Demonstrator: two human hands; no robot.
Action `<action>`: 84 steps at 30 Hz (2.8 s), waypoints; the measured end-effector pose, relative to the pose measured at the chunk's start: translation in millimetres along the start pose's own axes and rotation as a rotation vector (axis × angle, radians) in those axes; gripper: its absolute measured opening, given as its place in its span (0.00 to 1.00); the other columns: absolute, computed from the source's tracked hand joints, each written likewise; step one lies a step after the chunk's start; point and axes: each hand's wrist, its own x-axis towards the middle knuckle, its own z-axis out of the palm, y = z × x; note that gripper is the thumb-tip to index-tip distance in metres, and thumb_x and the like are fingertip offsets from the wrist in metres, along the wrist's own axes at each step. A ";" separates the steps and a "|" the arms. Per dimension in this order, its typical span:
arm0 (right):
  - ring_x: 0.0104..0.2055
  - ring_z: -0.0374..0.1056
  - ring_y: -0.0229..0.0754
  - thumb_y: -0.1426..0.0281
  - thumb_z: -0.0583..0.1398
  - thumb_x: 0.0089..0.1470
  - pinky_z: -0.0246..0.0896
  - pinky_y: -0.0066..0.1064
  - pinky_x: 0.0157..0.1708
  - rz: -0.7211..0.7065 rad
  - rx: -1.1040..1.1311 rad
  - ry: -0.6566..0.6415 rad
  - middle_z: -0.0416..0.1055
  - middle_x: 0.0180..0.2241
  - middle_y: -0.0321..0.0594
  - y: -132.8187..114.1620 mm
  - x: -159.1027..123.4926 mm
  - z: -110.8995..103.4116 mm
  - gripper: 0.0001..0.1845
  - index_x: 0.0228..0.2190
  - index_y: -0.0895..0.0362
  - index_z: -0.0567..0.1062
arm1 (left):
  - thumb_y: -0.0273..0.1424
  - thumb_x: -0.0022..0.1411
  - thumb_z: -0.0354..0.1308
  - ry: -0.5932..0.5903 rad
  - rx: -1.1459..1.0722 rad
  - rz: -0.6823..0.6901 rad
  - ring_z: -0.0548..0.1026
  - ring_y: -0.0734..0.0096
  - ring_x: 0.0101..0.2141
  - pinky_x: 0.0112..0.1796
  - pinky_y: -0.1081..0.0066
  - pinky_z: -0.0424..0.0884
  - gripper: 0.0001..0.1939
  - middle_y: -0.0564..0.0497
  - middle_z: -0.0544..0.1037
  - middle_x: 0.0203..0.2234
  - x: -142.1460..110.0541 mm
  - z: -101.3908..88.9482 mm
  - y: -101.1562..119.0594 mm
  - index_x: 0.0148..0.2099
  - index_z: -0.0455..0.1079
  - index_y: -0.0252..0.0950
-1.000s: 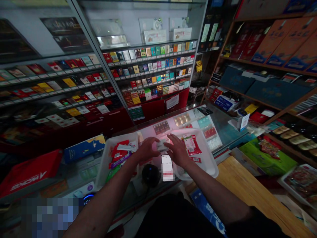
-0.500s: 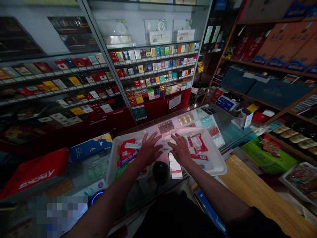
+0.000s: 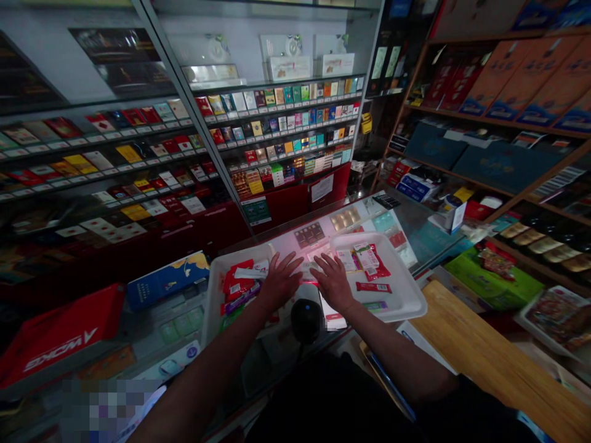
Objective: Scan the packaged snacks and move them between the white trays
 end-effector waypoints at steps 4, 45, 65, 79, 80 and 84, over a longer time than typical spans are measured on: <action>0.74 0.44 0.49 0.75 0.59 0.62 0.36 0.54 0.70 -0.038 0.000 0.002 0.62 0.68 0.42 3.1 -7.7 12.9 0.22 0.56 0.49 0.74 | 0.31 0.66 0.58 -0.014 -0.015 0.034 0.51 0.54 0.72 0.69 0.38 0.38 0.16 0.48 0.62 0.69 -4.8 15.5 -2.7 0.55 0.73 0.45; 0.70 0.53 0.56 0.72 0.58 0.65 0.50 0.55 0.66 -0.331 -0.021 -0.253 0.63 0.66 0.50 -102.7 106.4 33.9 0.18 0.55 0.56 0.74 | 0.29 0.63 0.61 0.142 0.140 -0.228 0.59 0.49 0.69 0.68 0.36 0.42 0.07 0.46 0.69 0.65 -96.4 -42.8 -74.8 0.44 0.77 0.42; 0.69 0.51 0.59 0.67 0.61 0.61 0.47 0.56 0.67 -0.303 -0.090 -0.321 0.62 0.64 0.53 -108.6 101.0 22.8 0.17 0.51 0.59 0.75 | 0.27 0.65 0.56 0.150 0.126 -0.343 0.60 0.46 0.67 0.67 0.35 0.47 0.11 0.41 0.68 0.65 -93.9 -37.4 -59.6 0.46 0.76 0.40; 0.72 0.47 0.57 0.69 0.64 0.59 0.42 0.57 0.69 -0.068 -0.042 -0.257 0.60 0.66 0.54 4.0 56.8 -34.2 0.21 0.53 0.58 0.74 | 0.29 0.62 0.59 0.151 0.033 -0.269 0.58 0.43 0.69 0.66 0.35 0.50 0.12 0.37 0.66 0.66 26.3 -23.7 27.6 0.49 0.74 0.38; 0.72 0.46 0.57 0.70 0.64 0.59 0.42 0.56 0.69 -0.043 -0.043 -0.260 0.60 0.67 0.54 14.5 51.5 -37.3 0.22 0.54 0.58 0.74 | 0.29 0.62 0.59 0.142 0.029 -0.255 0.57 0.43 0.69 0.66 0.36 0.49 0.13 0.37 0.66 0.66 34.4 -20.0 33.4 0.50 0.74 0.38; 0.73 0.45 0.57 0.73 0.61 0.59 0.39 0.56 0.70 0.061 -0.061 -0.286 0.59 0.67 0.55 55.3 30.4 -46.3 0.23 0.56 0.59 0.73 | 0.31 0.62 0.60 0.083 0.019 -0.217 0.55 0.43 0.70 0.67 0.36 0.48 0.15 0.39 0.62 0.68 66.0 -7.8 57.0 0.51 0.74 0.38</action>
